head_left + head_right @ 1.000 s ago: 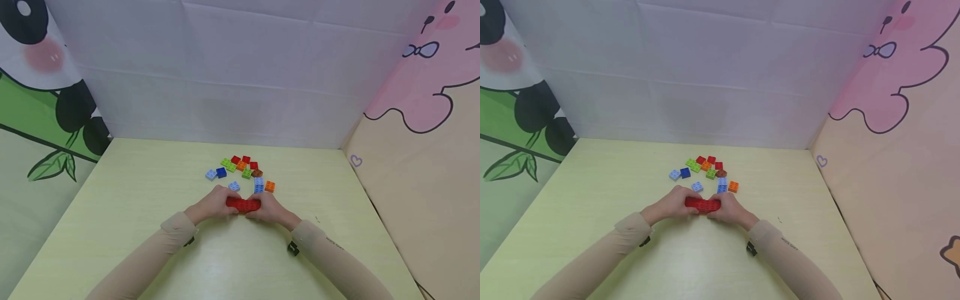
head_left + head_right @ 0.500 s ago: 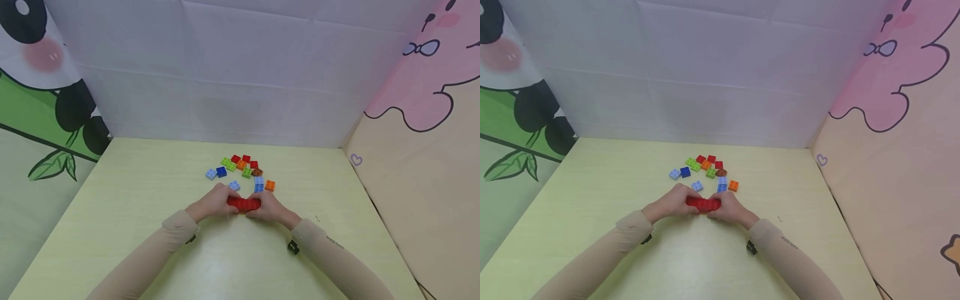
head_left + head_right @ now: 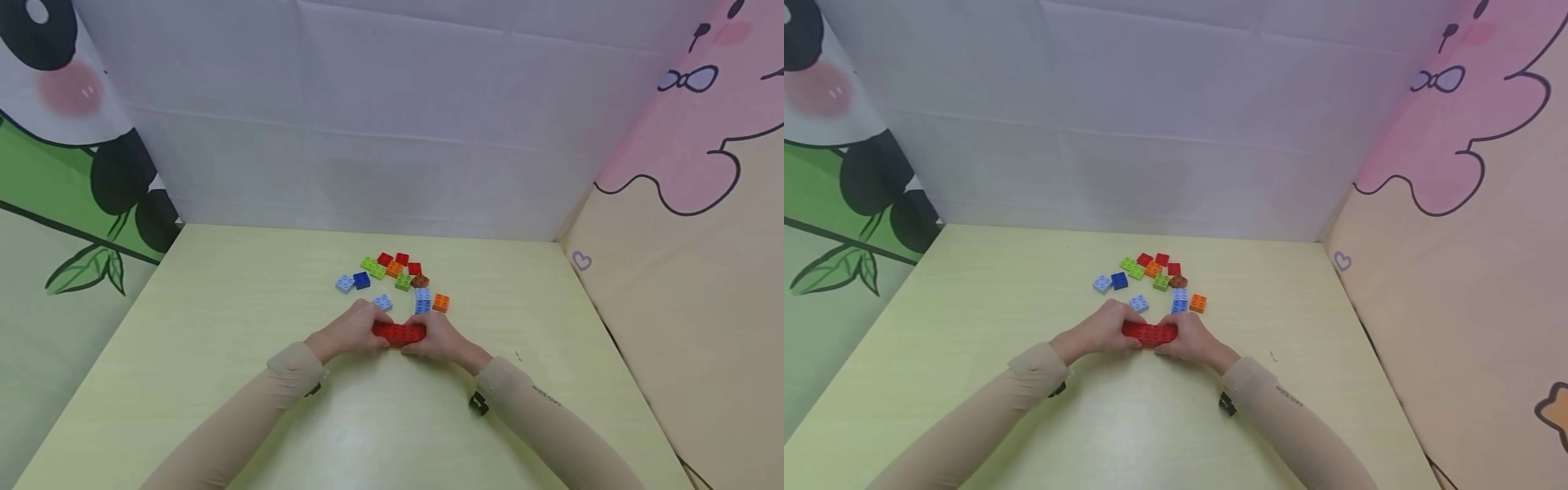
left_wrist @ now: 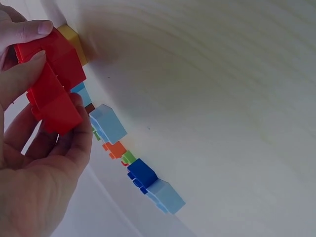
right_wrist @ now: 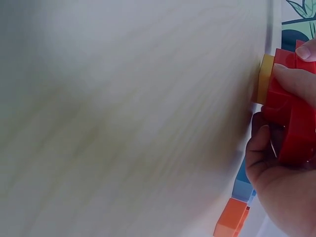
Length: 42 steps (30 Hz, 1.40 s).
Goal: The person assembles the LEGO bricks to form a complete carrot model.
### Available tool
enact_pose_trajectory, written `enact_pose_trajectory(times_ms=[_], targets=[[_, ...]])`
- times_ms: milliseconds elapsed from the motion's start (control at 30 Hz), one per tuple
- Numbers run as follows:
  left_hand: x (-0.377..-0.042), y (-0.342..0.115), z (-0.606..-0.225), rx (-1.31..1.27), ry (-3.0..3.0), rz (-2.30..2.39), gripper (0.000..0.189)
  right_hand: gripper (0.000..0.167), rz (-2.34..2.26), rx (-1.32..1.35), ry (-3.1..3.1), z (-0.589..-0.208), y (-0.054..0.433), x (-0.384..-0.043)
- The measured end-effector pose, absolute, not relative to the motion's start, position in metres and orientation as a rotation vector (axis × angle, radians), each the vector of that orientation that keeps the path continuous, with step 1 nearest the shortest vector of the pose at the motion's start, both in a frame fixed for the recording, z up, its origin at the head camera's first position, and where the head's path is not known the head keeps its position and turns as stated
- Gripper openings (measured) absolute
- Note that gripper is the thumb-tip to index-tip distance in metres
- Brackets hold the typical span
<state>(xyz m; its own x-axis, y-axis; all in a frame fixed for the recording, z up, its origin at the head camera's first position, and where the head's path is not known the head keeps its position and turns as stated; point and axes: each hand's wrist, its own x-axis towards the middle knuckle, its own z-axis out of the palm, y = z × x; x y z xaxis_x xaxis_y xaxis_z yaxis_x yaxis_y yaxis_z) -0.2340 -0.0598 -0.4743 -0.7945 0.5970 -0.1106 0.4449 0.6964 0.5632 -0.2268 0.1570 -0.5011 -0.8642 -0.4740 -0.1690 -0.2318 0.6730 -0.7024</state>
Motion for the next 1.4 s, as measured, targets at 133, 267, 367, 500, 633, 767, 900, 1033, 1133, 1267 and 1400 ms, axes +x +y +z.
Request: enact_pose_trajectory(times_ms=[133, 267, 367, 500, 633, 767, 900, 1033, 1133, 1267, 1400], targets=[[-0.235, -0.059, -0.475, 0.827, 2.609, 0.755, 0.031, 0.032, -1.013, -0.554, 2.547, -0.504, 0.157, -0.227], [-0.236, -0.058, -0.475, 0.822, 2.586, 0.791, 0.031, 0.032, -1.037, -0.549, 2.535, -0.506, 0.158, -0.228], [-0.237, -0.057, -0.475, 0.812, 2.579, 0.812, 0.031, 0.031, -1.045, -0.553, 2.539, -0.508, 0.158, -0.229], [-0.239, -0.055, -0.474, 0.782, 2.576, 0.787, 0.033, 0.030, -1.062, -0.574, 2.538, -0.505, 0.159, -0.230], [-0.242, -0.053, -0.475, 0.766, 2.571, 0.734, 0.035, 0.032, -1.067, -0.582, 2.535, -0.503, 0.160, -0.230], [-0.241, -0.052, -0.477, 0.751, 2.573, 0.750, 0.035, 0.033, -1.071, -0.564, 2.545, -0.503, 0.160, -0.230], [-0.235, -0.051, -0.484, 0.683, 2.557, 0.819, 0.037, 0.033, -1.089, -0.531, 2.519, -0.506, 0.159, -0.226], [-0.228, -0.049, -0.493, 0.645, 2.543, 0.854, 0.040, 0.033, -1.097, -0.528, 2.490, -0.512, 0.160, -0.221], [-0.225, -0.049, -0.495, 0.639, 2.557, 0.869, 0.037, 0.031, -1.102, -0.549, 2.509, -0.514, 0.160, -0.219], [-0.227, -0.049, -0.492, 0.642, 2.582, 0.873, 0.034, 0.030, -1.103, -0.568, 2.537, -0.514, 0.159, -0.222], [-0.231, -0.050, -0.491, 0.667, 2.601, 0.859, 0.033, 0.032, -1.090, -0.572, 2.549, -0.511, 0.159, -0.227]])
